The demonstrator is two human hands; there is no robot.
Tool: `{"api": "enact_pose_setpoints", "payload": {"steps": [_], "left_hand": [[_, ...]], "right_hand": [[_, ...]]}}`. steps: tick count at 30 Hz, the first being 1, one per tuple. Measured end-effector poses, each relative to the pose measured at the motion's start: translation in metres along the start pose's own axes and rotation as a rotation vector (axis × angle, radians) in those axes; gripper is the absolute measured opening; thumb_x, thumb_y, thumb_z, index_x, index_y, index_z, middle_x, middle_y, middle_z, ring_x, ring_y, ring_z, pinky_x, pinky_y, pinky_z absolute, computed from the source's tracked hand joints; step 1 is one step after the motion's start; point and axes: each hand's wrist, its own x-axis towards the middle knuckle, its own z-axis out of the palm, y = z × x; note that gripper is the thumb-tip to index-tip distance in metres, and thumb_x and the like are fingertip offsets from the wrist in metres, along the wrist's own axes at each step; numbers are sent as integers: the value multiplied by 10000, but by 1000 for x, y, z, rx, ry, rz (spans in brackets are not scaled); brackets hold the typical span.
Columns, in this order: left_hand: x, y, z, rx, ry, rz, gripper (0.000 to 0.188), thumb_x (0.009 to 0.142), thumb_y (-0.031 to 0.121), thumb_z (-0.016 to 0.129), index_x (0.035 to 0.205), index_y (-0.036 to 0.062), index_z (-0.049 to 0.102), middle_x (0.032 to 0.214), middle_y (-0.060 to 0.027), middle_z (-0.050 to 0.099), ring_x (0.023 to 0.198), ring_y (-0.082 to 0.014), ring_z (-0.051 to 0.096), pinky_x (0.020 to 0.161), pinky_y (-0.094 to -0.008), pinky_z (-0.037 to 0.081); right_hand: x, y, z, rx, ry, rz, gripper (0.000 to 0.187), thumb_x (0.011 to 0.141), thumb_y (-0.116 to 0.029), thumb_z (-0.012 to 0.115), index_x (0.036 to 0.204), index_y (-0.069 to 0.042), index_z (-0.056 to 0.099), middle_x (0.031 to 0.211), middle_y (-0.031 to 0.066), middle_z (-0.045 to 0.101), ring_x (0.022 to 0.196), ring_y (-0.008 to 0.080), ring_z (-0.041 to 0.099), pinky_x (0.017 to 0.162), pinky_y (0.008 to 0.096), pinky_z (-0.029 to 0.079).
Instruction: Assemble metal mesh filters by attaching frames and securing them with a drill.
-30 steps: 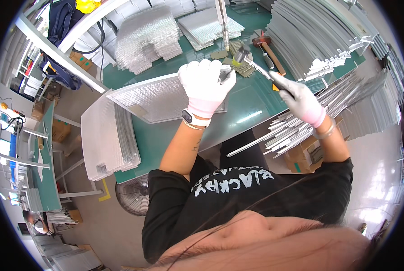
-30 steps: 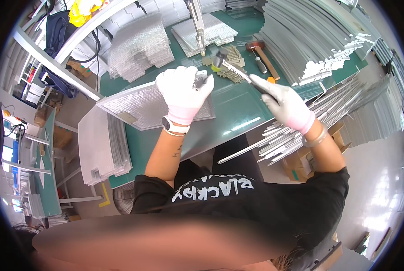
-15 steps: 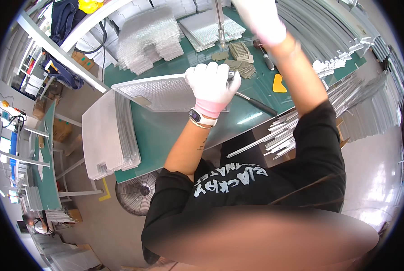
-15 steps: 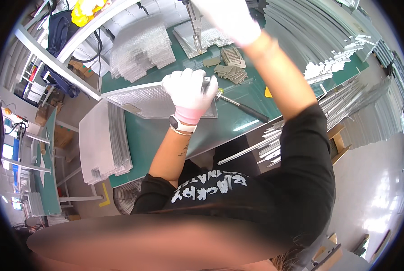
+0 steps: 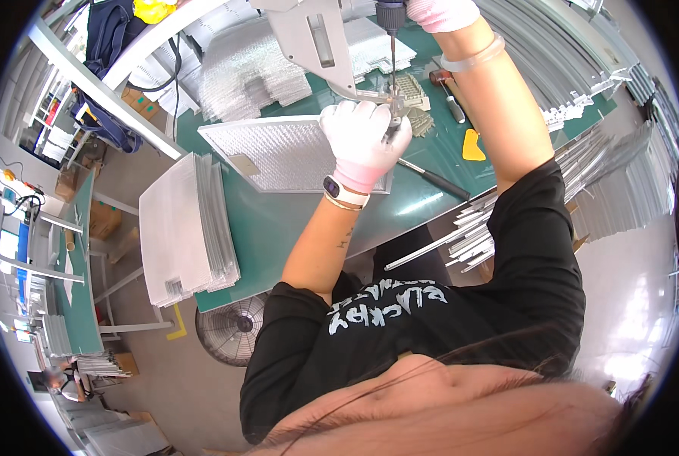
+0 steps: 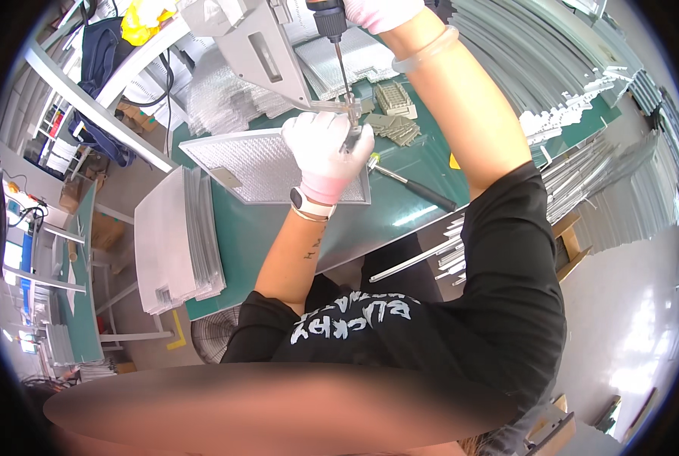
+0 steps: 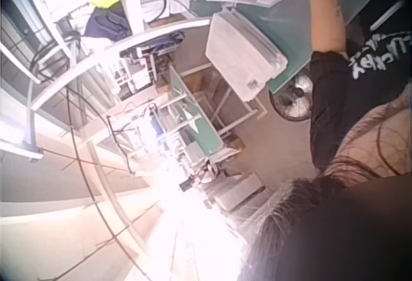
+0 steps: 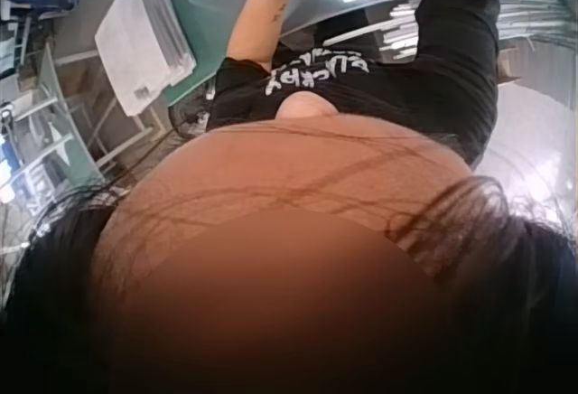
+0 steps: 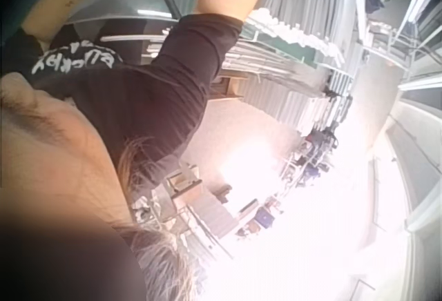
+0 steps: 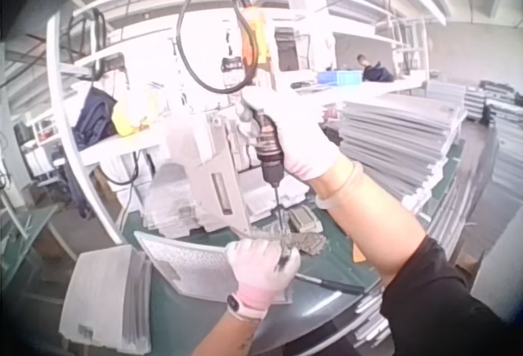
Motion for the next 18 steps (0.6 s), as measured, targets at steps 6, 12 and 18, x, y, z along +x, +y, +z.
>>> {"api": "enact_pose_setpoints", "payload": {"steps": [6,12,18], "left_hand": [[2,3,-3,-92,12,11,273,674,267,832,682,172,576,759,-7,604,737,-259,557,754,-451,378],[3,12,-15,-182,-109,-108,164,685,170,843,765,147,702,707,12,642,662,-221,584,705,-393,439],[2,18,-17,-284,-35,-73,168,710,158,832,840,128,731,716,7,646,691,-229,596,711,-387,467]], "right_hand": [[-3,-6,11,48,-34,-85,129,1006,-224,649,1018,-97,633,822,11,632,656,92,579,568,207,463],[-35,12,18,233,-193,180,223,990,-276,660,965,-63,596,754,13,528,566,87,460,503,207,368],[-30,33,15,547,-335,185,411,951,-365,666,1095,4,558,716,9,495,535,92,422,463,221,330]]}}
